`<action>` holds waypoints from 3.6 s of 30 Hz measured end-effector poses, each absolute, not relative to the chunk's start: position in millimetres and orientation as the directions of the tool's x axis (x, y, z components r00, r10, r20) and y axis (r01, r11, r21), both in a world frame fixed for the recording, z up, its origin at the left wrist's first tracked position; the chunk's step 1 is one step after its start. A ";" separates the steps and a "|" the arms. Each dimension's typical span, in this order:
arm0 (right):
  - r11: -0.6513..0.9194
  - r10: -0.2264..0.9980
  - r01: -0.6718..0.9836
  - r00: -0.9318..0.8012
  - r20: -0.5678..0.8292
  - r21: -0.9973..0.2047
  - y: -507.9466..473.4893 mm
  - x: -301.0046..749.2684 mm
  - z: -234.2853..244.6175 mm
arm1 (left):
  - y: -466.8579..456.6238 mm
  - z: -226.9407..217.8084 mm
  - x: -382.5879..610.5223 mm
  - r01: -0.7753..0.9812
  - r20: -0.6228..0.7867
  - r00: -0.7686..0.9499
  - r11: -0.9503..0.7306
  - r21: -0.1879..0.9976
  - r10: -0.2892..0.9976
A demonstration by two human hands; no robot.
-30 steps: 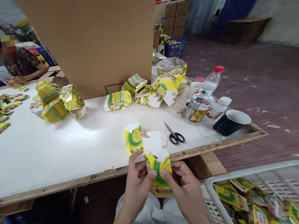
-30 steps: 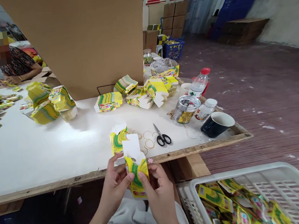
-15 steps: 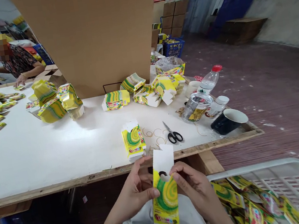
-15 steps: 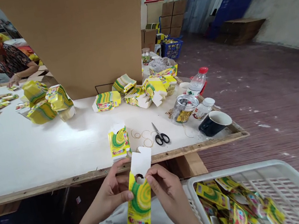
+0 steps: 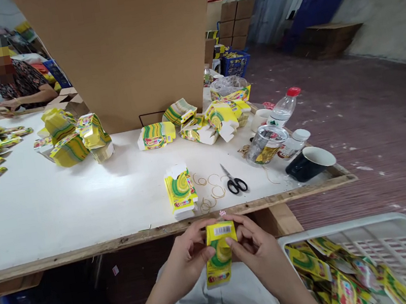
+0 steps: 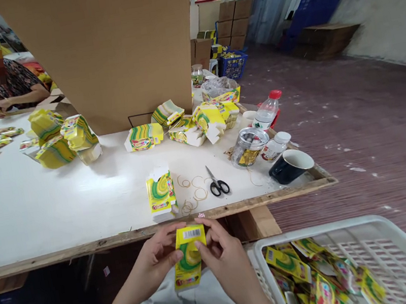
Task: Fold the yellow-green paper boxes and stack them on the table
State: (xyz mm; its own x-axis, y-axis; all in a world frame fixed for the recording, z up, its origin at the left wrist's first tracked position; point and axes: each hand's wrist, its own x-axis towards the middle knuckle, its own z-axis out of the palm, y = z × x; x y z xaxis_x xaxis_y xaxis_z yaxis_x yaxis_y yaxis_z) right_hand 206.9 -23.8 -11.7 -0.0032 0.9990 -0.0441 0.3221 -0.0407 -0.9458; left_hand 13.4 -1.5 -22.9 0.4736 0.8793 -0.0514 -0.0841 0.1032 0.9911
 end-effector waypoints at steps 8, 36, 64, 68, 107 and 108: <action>0.019 0.999 0.405 0.028 0.034 -0.914 -26.3 187.5 -15.2 | 2.0 -18.6 16.0 -0.216 -0.126 0.476 0.255 0.943 0.870; -0.037 0.873 0.833 0.295 0.388 -0.551 -59.8 306.2 1.0 | 52.6 -39.5 -1.1 0.570 0.269 0.210 -0.341 0.747 0.940; 0.003 0.953 0.035 0.302 0.013 -0.999 61.2 159.1 -52.4 | 38.5 -36.2 1.9 0.311 0.263 0.153 -0.299 0.902 0.953; 0.017 0.955 -0.088 0.295 -0.010 -0.996 54.0 160.7 -42.4 | 36.5 -25.9 2.1 0.047 0.221 -0.045 -0.219 0.975 0.974; -0.131 0.979 -0.148 -0.173 -0.105 -0.980 -17.3 194.9 -7.4 | 6.5 -5.0 0.4 -0.377 -0.021 0.557 0.276 0.884 0.830; -0.152 0.975 -0.142 -0.186 -0.124 -0.978 -17.2 196.8 -6.2 | 5.9 -5.9 0.5 -0.384 -0.024 0.570 0.293 0.876 0.821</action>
State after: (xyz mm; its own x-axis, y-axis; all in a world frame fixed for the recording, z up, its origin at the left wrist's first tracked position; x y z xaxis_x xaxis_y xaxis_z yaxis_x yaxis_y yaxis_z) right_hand 196.8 -17.2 -6.2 -0.1864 0.9746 -0.1245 -0.1417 -0.1520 -0.9782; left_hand 0.5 5.9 -5.9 0.5704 0.8210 -0.0244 -0.3838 0.2927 0.8758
